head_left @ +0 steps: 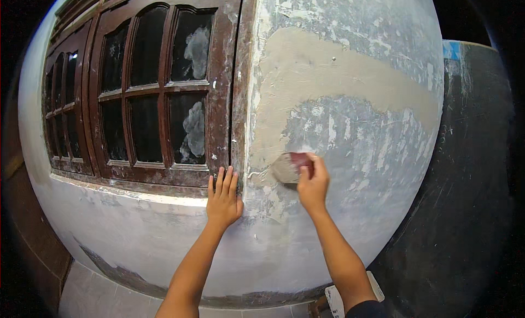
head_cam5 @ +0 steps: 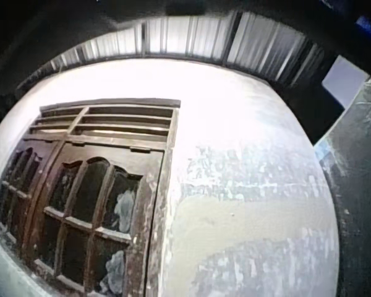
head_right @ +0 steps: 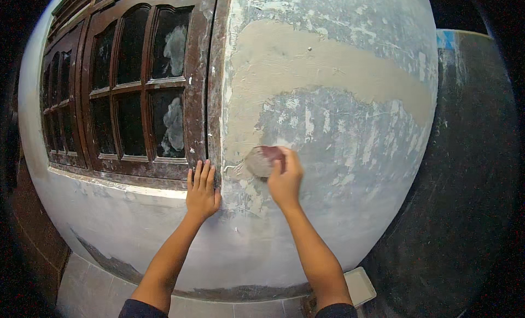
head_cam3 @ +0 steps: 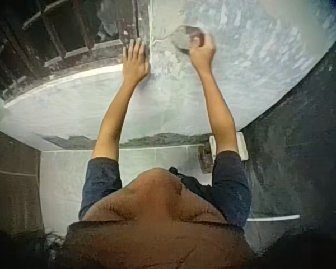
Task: The person applies putty to a wall adjacent to a window frame, using a putty knife to spread the putty from a putty tray onto the wall.
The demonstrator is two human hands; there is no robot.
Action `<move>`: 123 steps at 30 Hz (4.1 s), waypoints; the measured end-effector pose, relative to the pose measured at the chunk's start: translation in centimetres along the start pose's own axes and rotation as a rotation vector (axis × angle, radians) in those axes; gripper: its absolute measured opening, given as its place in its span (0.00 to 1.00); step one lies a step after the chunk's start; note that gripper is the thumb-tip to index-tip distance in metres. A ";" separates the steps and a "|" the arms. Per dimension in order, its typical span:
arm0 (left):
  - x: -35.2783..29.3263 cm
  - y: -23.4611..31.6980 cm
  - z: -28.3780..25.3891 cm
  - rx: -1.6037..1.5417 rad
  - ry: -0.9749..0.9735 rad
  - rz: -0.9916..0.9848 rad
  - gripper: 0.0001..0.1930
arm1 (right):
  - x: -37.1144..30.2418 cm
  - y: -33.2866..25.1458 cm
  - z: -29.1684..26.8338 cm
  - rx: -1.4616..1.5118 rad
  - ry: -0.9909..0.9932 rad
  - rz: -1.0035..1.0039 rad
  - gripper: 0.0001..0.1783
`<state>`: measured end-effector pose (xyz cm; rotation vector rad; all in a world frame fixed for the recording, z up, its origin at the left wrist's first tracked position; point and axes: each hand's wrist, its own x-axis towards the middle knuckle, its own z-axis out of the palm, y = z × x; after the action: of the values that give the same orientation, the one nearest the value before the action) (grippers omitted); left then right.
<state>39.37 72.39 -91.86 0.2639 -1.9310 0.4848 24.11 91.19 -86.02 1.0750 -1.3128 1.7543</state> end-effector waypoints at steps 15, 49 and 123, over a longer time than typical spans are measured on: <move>-0.1 0.1 0.2 -0.009 0.005 0.000 0.37 | 1.2 -0.3 -0.2 -0.053 0.192 0.115 0.17; -0.7 -0.4 0.1 -0.025 0.004 -0.007 0.38 | 2.5 -2.7 1.3 -0.087 -0.023 -0.175 0.17; -1.2 -0.8 0.4 -0.019 0.040 -0.027 0.37 | 1.1 -3.5 4.5 0.024 -0.208 -0.236 0.17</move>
<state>39.80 71.44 -92.96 0.2656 -1.8900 0.4506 27.63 87.79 -82.95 1.3965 -1.2310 1.5191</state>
